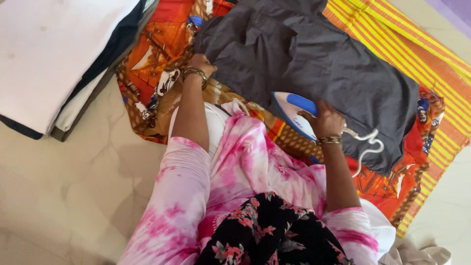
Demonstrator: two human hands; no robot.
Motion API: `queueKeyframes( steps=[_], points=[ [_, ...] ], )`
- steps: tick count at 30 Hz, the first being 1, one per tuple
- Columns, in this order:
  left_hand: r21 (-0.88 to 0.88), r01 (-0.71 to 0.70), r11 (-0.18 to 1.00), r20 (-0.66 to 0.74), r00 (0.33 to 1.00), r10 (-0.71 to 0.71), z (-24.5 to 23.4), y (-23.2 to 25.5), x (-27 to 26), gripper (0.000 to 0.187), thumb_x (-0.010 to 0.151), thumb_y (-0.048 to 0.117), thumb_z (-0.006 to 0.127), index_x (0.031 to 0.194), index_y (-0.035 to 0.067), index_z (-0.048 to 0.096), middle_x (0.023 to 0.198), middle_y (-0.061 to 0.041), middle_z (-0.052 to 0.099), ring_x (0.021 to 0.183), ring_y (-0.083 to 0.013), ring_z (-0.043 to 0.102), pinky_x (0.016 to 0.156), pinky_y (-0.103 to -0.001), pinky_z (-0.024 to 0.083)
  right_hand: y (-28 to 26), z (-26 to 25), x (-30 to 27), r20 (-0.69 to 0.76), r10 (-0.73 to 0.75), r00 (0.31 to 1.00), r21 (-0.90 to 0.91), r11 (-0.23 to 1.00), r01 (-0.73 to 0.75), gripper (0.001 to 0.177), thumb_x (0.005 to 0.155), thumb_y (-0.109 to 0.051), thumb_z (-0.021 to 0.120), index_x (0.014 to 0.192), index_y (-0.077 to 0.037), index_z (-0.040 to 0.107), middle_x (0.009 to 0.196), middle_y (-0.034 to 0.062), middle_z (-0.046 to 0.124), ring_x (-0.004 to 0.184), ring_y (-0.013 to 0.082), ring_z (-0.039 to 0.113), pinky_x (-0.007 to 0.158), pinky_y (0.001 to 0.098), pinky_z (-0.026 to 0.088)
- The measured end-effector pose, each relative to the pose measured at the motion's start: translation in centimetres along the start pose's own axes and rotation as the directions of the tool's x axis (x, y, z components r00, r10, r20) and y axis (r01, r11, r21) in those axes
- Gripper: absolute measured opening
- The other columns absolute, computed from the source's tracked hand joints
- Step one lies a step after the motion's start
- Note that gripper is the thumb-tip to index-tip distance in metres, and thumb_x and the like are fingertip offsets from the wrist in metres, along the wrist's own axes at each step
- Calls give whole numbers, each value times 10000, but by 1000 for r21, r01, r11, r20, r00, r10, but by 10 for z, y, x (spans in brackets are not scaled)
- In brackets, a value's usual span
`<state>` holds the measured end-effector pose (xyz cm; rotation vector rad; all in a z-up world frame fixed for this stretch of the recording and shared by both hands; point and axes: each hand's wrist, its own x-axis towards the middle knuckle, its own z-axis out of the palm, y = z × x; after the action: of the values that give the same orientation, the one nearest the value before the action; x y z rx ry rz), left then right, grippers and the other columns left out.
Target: The person irons a dark gray shirt laid out on a patterned mat on the floor. They use a blue and white iron to smooth the front, sleeves, and back, then fold the shirt and place it on a stack of other clothes.
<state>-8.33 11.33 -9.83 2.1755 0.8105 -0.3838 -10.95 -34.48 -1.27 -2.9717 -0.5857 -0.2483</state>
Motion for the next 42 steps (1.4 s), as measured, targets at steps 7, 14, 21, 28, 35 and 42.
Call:
queueKeyframes(
  steps=[7,14,21,28,35,42],
  points=[
    [44,-28,999,32,999,27,-10,14,-7,309,782,320,860,968,85,786,1128,-172,738,1074,-341,712,960,-421,546,-90,7,59,22,-133,991,95,987,130,589,802,-669,786,971,-116,673,856,134,732,730,378,713,610,503,557],
    [-17,-2,1000,-52,999,1,-16,21,-16,169,894,179,706,1036,107,763,1168,-201,707,1118,-380,675,951,-447,541,-149,23,100,60,-248,967,108,965,240,589,846,-667,735,969,-99,638,870,105,715,786,334,718,619,478,555],
    [-20,-2,1000,-72,997,1,8,10,16,244,805,90,690,1039,129,746,1156,-205,694,1125,-385,657,944,-458,539,-168,47,116,62,-222,973,26,975,221,622,852,-705,695,984,-102,614,832,118,701,742,327,722,565,473,561],
    [219,-246,944,-66,962,266,23,-31,58,212,760,43,740,940,136,800,1096,-173,728,1054,-357,704,937,-426,547,-161,53,109,141,-138,980,57,990,131,560,854,-641,704,1076,-142,579,880,119,716,778,333,739,614,484,572],
    [78,-70,994,-84,993,77,12,-27,43,229,751,-33,696,877,132,792,983,-149,768,943,-277,746,875,-386,571,-81,29,74,257,10,966,9,1000,-13,538,877,-628,685,1138,-168,584,907,150,716,820,371,732,662,499,572],
    [2,-10,1000,-10,1000,10,8,-26,39,208,801,-45,703,959,76,763,911,-176,765,762,-250,758,704,-369,615,70,-2,-21,274,211,938,-111,976,-187,565,920,-628,634,1230,-158,592,1023,176,723,885,401,726,740,534,566]
  ],
)
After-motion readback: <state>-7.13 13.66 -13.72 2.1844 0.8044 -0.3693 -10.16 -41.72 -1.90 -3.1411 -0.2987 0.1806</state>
